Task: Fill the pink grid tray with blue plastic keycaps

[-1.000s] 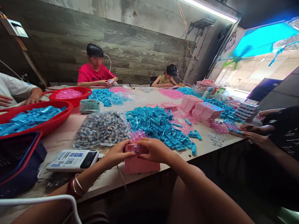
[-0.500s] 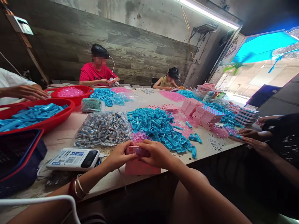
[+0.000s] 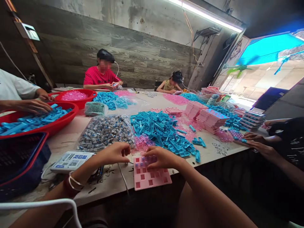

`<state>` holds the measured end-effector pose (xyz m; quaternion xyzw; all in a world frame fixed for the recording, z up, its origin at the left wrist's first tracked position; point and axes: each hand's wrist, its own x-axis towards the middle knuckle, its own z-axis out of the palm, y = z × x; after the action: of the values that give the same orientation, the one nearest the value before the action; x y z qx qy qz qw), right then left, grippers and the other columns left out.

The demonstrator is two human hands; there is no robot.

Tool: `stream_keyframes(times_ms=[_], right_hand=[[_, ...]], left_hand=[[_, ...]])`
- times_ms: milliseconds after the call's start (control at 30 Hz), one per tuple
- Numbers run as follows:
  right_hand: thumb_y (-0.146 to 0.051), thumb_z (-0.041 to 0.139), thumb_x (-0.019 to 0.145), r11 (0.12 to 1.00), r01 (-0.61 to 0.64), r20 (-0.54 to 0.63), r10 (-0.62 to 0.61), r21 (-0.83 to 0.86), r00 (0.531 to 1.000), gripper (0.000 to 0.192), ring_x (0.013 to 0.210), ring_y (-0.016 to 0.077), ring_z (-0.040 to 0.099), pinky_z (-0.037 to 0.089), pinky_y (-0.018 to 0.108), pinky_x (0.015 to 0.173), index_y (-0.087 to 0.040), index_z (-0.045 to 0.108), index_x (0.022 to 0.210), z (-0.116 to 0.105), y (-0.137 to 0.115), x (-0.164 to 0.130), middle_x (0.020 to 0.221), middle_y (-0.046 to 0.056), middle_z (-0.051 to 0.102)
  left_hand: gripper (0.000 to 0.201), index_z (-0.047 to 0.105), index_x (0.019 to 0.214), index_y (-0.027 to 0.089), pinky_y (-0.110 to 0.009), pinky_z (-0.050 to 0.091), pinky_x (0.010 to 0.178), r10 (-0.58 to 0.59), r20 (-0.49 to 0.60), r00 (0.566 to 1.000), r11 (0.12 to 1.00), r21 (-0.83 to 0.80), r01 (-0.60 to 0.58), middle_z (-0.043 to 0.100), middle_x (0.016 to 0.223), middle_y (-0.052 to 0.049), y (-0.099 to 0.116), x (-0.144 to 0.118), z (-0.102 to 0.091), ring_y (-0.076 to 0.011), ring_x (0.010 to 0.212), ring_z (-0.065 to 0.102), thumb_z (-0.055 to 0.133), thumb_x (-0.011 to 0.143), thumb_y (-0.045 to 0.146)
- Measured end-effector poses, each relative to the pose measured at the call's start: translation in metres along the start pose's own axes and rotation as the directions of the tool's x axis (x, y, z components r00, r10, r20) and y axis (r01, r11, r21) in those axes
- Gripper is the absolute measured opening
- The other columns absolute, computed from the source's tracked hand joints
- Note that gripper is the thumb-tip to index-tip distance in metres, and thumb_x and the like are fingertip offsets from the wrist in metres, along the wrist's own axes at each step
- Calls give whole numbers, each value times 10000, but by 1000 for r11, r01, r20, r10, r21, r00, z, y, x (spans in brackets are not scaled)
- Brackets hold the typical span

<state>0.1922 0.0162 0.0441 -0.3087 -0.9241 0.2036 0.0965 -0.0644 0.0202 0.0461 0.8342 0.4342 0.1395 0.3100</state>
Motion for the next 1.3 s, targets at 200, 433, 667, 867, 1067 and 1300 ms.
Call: stream_keyframes(times_ms=[200,433,667,867,1067,1300], right_hand=[[-274,731,730,999,-2,5,2,-32,1000,387,933,186,594,461,278,809,-186,655,1099,11,-7,8,1105,86,594],[-325,625,831,994,-79,-215,62,-71,975,296,903,185,610,479,289,769,-176,657,1084,-2,6,9,1019,83,644],[-75,585,810,995,-54,-203,36,-84,979,282,991,176,587,464,299,849,-205,669,1045,3,31,19,1037,54,658],[-133,622,811,972,-45,-170,5,-231,985,163,975,189,576,466,296,807,-191,680,952,9,27,35,1018,53,642],[-133,634,795,971,-97,-213,50,-218,976,91,903,181,582,445,275,769,-165,665,875,14,28,39,917,54,637],[-116,633,773,980,-137,-234,101,-141,967,158,830,163,577,419,249,728,-155,636,926,16,30,37,905,46,631]], left_hand=[[84,604,729,177,-220,314,555,88,35,995,982,162,-93,590,681,11,3,-1,18,-133,625,506,580,694,249],[177,631,805,174,-237,393,616,60,-109,992,985,170,-41,619,749,-21,3,1,12,-151,678,552,499,688,158],[129,632,827,165,-239,457,700,197,-166,966,975,-67,-210,598,872,-41,21,2,16,-136,756,566,548,750,225],[49,614,780,165,-243,442,719,374,-103,922,921,-80,-382,621,830,-35,25,1,33,-137,783,563,565,782,171],[53,629,831,179,-275,429,786,446,-56,893,895,9,-446,647,854,-43,22,3,42,-164,842,558,594,799,202],[84,657,858,196,-282,424,812,486,-3,874,871,89,-484,667,868,-42,16,4,47,-169,854,559,581,821,199]])
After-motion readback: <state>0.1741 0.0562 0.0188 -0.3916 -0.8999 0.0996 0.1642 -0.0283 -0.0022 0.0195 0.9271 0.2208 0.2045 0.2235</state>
